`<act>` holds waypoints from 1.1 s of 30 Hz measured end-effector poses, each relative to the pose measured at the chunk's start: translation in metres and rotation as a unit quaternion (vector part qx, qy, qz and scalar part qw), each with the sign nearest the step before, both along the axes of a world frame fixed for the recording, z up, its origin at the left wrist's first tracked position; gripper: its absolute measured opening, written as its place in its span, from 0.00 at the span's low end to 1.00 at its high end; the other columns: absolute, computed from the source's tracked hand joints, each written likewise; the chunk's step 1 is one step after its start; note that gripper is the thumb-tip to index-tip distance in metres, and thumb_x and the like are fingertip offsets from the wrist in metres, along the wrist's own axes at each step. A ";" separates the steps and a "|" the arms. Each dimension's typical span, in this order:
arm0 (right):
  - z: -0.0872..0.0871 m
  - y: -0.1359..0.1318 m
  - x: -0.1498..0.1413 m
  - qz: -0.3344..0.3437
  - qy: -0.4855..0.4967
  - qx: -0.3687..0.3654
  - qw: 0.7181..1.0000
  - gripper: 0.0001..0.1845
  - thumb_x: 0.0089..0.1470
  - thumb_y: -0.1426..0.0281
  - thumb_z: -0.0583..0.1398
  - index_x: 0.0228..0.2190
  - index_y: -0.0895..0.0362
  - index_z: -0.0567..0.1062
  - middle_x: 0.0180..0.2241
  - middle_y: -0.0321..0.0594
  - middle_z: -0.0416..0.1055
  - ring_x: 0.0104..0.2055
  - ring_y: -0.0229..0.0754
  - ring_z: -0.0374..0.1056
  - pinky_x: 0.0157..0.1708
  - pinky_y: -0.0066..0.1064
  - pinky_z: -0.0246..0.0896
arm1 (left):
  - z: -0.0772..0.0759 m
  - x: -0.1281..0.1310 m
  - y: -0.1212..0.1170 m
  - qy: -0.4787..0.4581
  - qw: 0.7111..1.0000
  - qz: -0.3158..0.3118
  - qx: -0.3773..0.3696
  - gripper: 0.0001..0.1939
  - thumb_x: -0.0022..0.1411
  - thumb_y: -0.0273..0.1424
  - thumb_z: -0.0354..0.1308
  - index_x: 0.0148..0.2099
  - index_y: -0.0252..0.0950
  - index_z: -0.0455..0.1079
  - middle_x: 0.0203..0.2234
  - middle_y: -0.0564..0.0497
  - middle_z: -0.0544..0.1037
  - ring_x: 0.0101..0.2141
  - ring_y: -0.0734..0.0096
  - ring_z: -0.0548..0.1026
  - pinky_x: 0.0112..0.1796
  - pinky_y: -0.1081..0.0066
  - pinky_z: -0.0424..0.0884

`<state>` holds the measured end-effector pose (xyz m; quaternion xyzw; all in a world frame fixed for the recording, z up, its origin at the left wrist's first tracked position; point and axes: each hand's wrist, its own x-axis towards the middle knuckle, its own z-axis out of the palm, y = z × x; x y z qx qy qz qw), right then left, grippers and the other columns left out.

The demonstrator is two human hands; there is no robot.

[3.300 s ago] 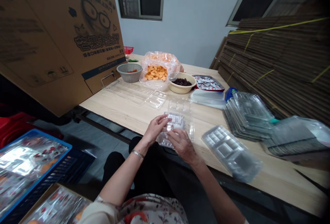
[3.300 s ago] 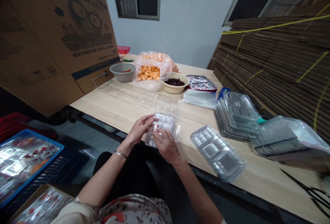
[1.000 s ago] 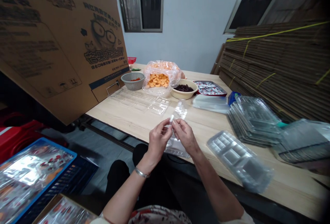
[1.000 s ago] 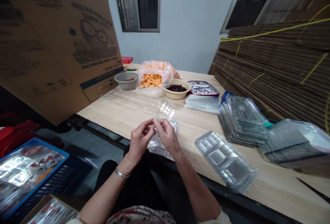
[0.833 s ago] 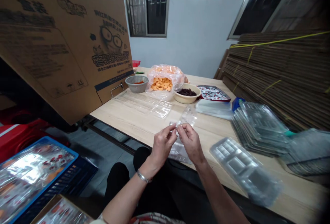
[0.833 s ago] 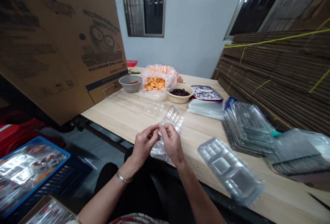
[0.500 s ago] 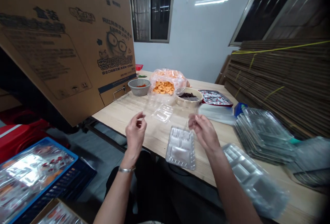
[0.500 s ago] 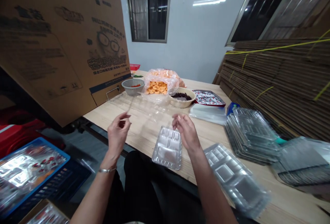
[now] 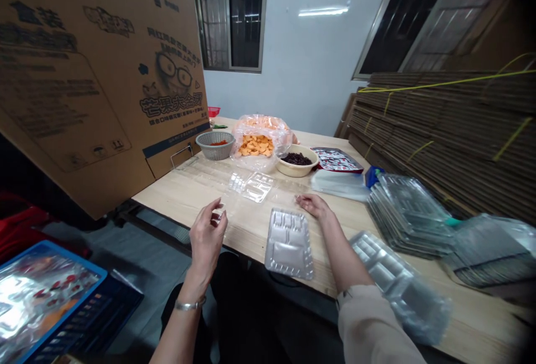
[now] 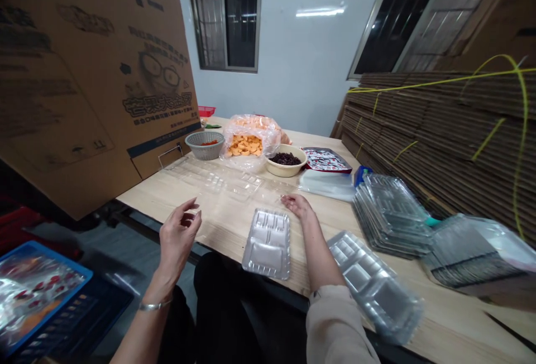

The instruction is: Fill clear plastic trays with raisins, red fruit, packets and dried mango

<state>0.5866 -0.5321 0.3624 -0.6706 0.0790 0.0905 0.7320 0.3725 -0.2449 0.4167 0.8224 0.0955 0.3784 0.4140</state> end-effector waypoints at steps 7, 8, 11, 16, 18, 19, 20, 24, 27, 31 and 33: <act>0.026 0.015 -0.037 -0.087 -0.071 -0.102 0.988 0.17 0.47 0.62 0.68 0.20 0.59 0.70 0.16 0.33 0.67 0.20 0.35 0.62 0.20 0.25 0.57 | 0.000 0.012 -0.018 -0.006 0.997 -0.061 0.039 0.16 0.62 0.29 0.57 0.52 0.37 0.70 0.40 0.49 0.78 0.28 0.76 0.74 0.33 0.71 0.74; 0.033 0.022 -0.052 -0.084 -0.096 -0.101 0.987 0.18 0.47 0.59 0.67 0.21 0.59 0.71 0.19 0.34 0.69 0.21 0.35 0.64 0.21 0.25 0.58 | 0.001 0.014 -0.024 -0.014 0.996 -0.072 0.053 0.16 0.63 0.29 0.57 0.53 0.37 0.69 0.40 0.49 0.78 0.28 0.76 0.74 0.34 0.71 0.74; 0.053 0.050 -0.112 0.004 -0.194 -0.044 0.980 0.23 0.49 0.50 0.64 0.33 0.58 0.74 0.31 0.39 0.75 0.27 0.39 0.70 0.24 0.27 0.64 | 0.004 0.016 -0.056 -0.060 0.984 -0.110 0.124 0.15 0.64 0.26 0.55 0.53 0.36 0.68 0.42 0.47 0.78 0.33 0.72 0.76 0.37 0.69 0.76; 0.070 0.069 -0.168 -0.060 -0.245 0.048 0.967 0.19 0.53 0.56 0.61 0.41 0.55 0.66 0.36 0.40 0.77 0.36 0.41 0.74 0.28 0.28 0.68 | 0.010 0.008 -0.115 -0.085 0.939 -0.245 0.227 0.19 0.65 0.26 0.55 0.58 0.35 0.63 0.54 0.39 0.72 0.54 0.60 0.71 0.51 0.60 0.72; 0.072 0.047 -0.160 -0.116 -0.234 0.047 0.964 0.19 0.52 0.59 0.61 0.41 0.54 0.62 0.34 0.38 0.77 0.31 0.40 0.74 0.23 0.26 0.65 | 0.004 0.004 -0.118 -0.074 0.933 -0.274 0.222 0.21 0.64 0.31 0.58 0.59 0.37 0.62 0.59 0.38 0.67 0.56 0.57 0.68 0.53 0.57 0.70; 0.073 0.030 -0.151 -0.130 -0.225 0.041 0.965 0.21 0.50 0.61 0.61 0.42 0.54 0.61 0.33 0.37 0.76 0.28 0.40 0.74 0.20 0.24 0.62 | -0.002 0.004 -0.114 -0.066 0.937 -0.273 0.209 0.21 0.64 0.33 0.59 0.58 0.38 0.63 0.60 0.39 0.66 0.57 0.56 0.68 0.54 0.55 0.69; 0.074 0.012 -0.140 -0.137 -0.214 0.029 0.967 0.23 0.49 0.63 0.62 0.44 0.54 0.59 0.32 0.36 0.76 0.26 0.40 0.74 0.18 0.23 0.60 | -0.012 0.004 -0.108 -0.054 0.945 -0.262 0.189 0.21 0.64 0.35 0.58 0.58 0.39 0.63 0.60 0.39 0.65 0.57 0.56 0.67 0.55 0.54 0.68; 0.071 -0.058 -0.091 -0.140 -0.154 -0.080 0.975 0.29 0.47 0.74 0.62 0.49 0.56 0.57 0.28 0.32 0.74 0.23 0.38 0.73 0.15 0.20 0.55 | -0.068 0.017 -0.073 0.031 0.978 -0.192 0.073 0.19 0.64 0.36 0.57 0.55 0.36 0.66 0.53 0.38 0.69 0.55 0.53 0.68 0.54 0.49 0.67; 0.056 -0.084 -0.057 -0.148 -0.059 -0.134 0.978 0.26 0.46 0.80 0.62 0.47 0.58 0.61 0.23 0.29 0.70 0.20 0.34 0.69 0.16 0.19 0.56 | -0.102 0.026 -0.063 0.090 0.975 -0.204 -0.011 0.21 0.61 0.37 0.58 0.54 0.36 0.66 0.49 0.39 0.70 0.50 0.56 0.72 0.49 0.53 0.73; 0.028 -0.090 -0.022 -0.152 0.007 -0.147 0.977 0.09 0.53 0.78 0.64 0.35 0.62 0.69 0.21 0.29 0.67 0.18 0.31 0.65 0.18 0.21 0.60 | -0.108 0.026 -0.069 0.108 0.966 -0.234 -0.028 0.23 0.60 0.37 0.58 0.56 0.37 0.65 0.52 0.40 0.69 0.52 0.56 0.70 0.48 0.55 0.72; 0.017 -0.092 -0.010 -0.157 0.024 -0.147 0.976 0.06 0.59 0.71 0.62 0.35 0.62 0.72 0.27 0.33 0.70 0.22 0.31 0.66 0.22 0.23 0.64 | -0.103 0.024 -0.069 0.115 0.964 -0.240 -0.020 0.22 0.60 0.37 0.58 0.56 0.38 0.65 0.54 0.40 0.68 0.54 0.56 0.69 0.49 0.55 0.71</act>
